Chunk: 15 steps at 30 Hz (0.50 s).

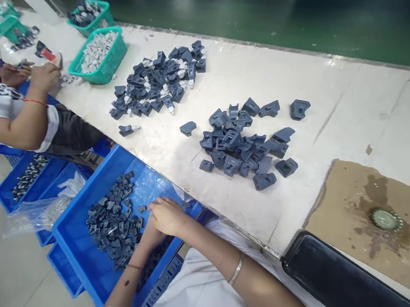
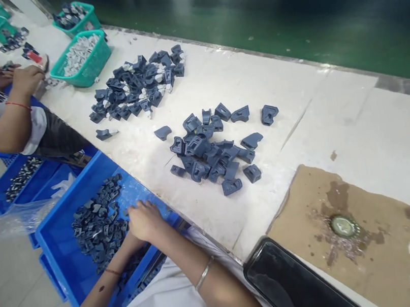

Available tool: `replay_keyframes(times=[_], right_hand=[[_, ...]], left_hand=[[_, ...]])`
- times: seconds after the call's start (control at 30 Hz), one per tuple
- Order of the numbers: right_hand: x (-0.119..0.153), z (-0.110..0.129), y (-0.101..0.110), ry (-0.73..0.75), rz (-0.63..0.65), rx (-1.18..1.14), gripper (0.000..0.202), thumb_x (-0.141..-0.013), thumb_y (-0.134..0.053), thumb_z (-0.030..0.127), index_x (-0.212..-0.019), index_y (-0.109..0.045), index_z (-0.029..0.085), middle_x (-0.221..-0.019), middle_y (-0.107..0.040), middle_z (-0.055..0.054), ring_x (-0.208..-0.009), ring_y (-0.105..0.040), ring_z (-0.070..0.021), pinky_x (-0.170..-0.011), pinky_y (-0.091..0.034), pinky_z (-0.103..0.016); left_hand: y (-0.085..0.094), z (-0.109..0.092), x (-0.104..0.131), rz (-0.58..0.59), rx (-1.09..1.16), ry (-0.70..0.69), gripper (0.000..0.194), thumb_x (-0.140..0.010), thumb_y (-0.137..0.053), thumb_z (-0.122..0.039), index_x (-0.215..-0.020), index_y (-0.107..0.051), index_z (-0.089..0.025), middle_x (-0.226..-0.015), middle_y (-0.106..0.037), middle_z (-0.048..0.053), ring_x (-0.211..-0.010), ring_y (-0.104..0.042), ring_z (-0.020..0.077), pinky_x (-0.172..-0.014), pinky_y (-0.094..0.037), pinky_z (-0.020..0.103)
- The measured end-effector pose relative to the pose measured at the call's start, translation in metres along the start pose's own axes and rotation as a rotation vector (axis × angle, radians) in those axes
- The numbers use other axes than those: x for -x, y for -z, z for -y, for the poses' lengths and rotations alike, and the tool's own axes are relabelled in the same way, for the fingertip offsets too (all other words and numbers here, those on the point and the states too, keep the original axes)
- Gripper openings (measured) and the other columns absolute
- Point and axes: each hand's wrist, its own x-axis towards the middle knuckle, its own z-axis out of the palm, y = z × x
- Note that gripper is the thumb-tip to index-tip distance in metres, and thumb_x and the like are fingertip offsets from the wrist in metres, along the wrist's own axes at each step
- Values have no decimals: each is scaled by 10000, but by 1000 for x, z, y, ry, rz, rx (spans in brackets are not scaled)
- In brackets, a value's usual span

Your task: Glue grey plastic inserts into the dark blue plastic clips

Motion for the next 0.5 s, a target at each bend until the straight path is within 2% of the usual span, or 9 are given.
replay_keyframes(times=[0.07, 0.1, 0.17, 0.23, 0.3, 0.37, 0.43, 0.5], right_hand=[[-14, -11, -21, -157, 119, 63, 402, -993, -677, 377, -1334, -629, 170, -1391, -622, -119, -1239, -631, -276, -1035, -552, -522], [-20, -15, -30, -223, 167, 92, 440, -985, -688, 389, -1362, -614, 176, -1428, -598, -126, -1262, -618, -289, -1044, -546, -540], [-31, -22, -45, -321, 249, 139, 479, -986, -685, 389, -1410, -585, 191, -1484, -556, -130, -1309, -587, -305, -1075, -524, -563], [-43, -25, -57, -367, 311, 166, 501, -986, -684, 389, -1435, -568, 199, -1512, -533, -131, -1334, -567, -315, -1092, -509, -577], [-52, -26, -65, -379, 361, 179, 511, -985, -684, 390, -1444, -561, 203, -1523, -522, -132, -1344, -558, -319, -1098, -502, -581], [-58, -26, -71, -381, 404, 176, 520, -984, -684, 389, -1453, -554, 207, -1536, -510, -132, -1356, -547, -324, -1106, -493, -588], [-60, -26, -75, -380, 448, 155, 532, -984, -684, 391, -1465, -544, 211, -1552, -493, -133, -1371, -534, -330, -1112, -487, -595], [-58, -25, -79, -373, 494, 119, 543, -984, -683, 394, -1475, -536, 214, -1565, -480, -134, -1383, -522, -337, -1116, -482, -602]], left_hand=[[16, 19, 15, 38, -8, 8, 325, -997, -677, -363, -1266, -672, -180, -1346, -665, 112, -1225, -650, 272, -1073, -539, 528], [24, 29, 25, 19, -20, 40, 318, -977, -700, -340, -1252, -682, -180, -1370, -658, 112, -1308, -607, 297, -1148, -470, 576], [39, 47, 46, -83, -58, 166, 319, -961, -703, -291, -1263, -683, -189, -1483, -586, 129, -1470, -461, 343, -1256, -315, 623], [45, 60, 65, -224, -97, 349, 419, -980, -672, -309, -1375, -613, -181, -1605, -451, 154, -1546, -340, 384, -1267, -261, 662], [42, 69, 76, -334, -122, 547, 514, -991, -667, -364, -1458, -542, -187, -1620, -421, 157, -1512, -387, 393, -1216, -345, 671], [31, 73, 77, -392, -134, 724, 525, -990, -677, -397, -1457, -544, -198, -1547, -506, 142, -1396, -526, 356, -1135, -468, 618], [20, 74, 70, -411, -144, 854, 481, -996, -672, -396, -1419, -574, -189, -1462, -576, 136, -1285, -611, 314, -1060, -542, 556], [13, 73, 64, -388, -144, 915, 450, -1001, -668, -392, -1390, -591, -180, -1409, -610, 130, -1225, -644, 291, -1014, -573, 521]])
